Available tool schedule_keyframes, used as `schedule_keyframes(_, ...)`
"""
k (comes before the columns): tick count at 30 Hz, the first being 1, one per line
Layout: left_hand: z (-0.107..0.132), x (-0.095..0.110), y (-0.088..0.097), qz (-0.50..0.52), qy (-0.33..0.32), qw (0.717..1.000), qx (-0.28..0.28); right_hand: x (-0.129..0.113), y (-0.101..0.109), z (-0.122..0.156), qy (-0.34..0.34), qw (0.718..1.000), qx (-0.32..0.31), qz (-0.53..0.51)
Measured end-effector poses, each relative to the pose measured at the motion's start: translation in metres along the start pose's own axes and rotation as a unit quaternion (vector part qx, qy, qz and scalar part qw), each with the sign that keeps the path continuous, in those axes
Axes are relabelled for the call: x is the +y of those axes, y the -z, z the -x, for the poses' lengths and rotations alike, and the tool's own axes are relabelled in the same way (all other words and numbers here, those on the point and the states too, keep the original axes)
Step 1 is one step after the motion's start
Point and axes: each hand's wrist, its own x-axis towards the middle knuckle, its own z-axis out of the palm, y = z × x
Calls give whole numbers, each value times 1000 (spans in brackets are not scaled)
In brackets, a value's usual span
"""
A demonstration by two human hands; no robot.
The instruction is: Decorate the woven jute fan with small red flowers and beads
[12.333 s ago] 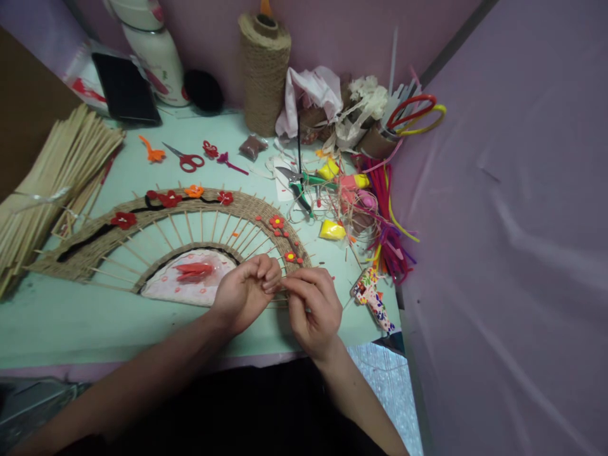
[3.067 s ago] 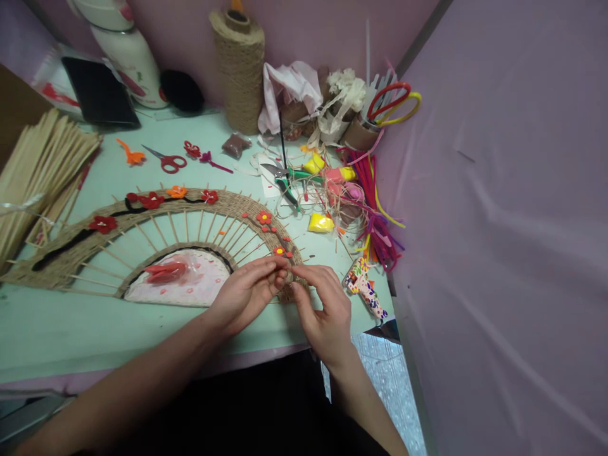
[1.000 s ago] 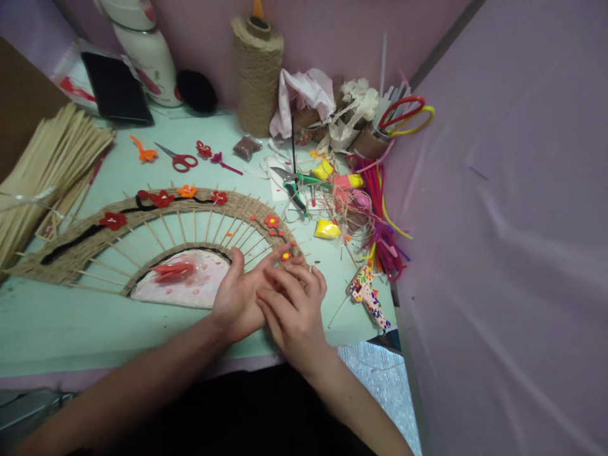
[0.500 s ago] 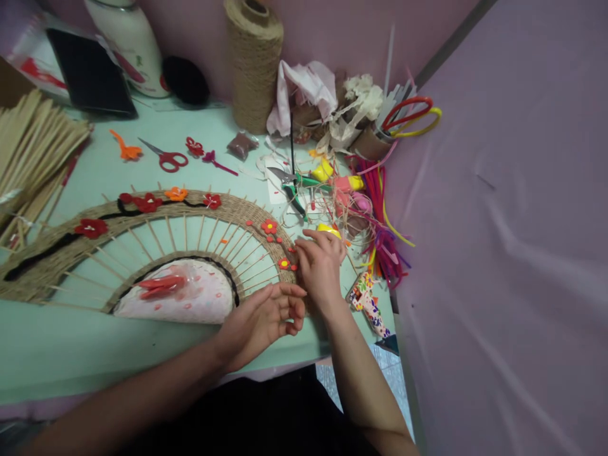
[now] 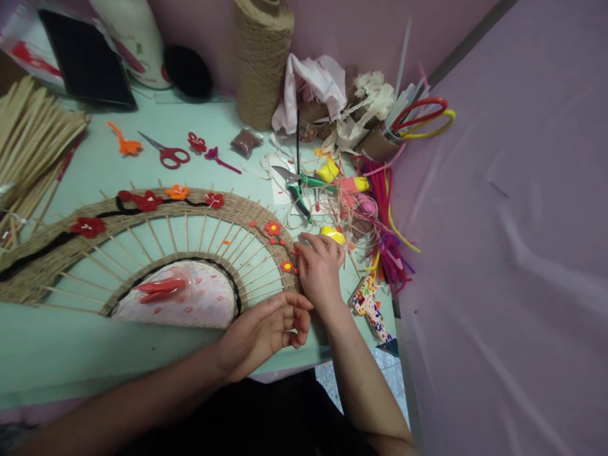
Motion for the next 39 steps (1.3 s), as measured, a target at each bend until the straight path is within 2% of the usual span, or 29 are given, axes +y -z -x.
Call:
schedule_keyframes(10, -1, 0, -1, -3, 0, 1000, 5, 0, -1, 6, 13, 1000, -13, 23)
schedule_keyframes(20, -1, -1, 0, -14, 0, 1000, 11, -3, 5, 7, -7, 1000, 6, 15)
schedule_keyframes(32, 0, -1, 1, -20, -6, 1000, 6, -9, 10, 14, 20, 999, 27, 38)
schedule_keyframes(39, -1, -1, 1, -23, -8, 1000, 9, -10, 6, 13, 16, 999, 2, 49)
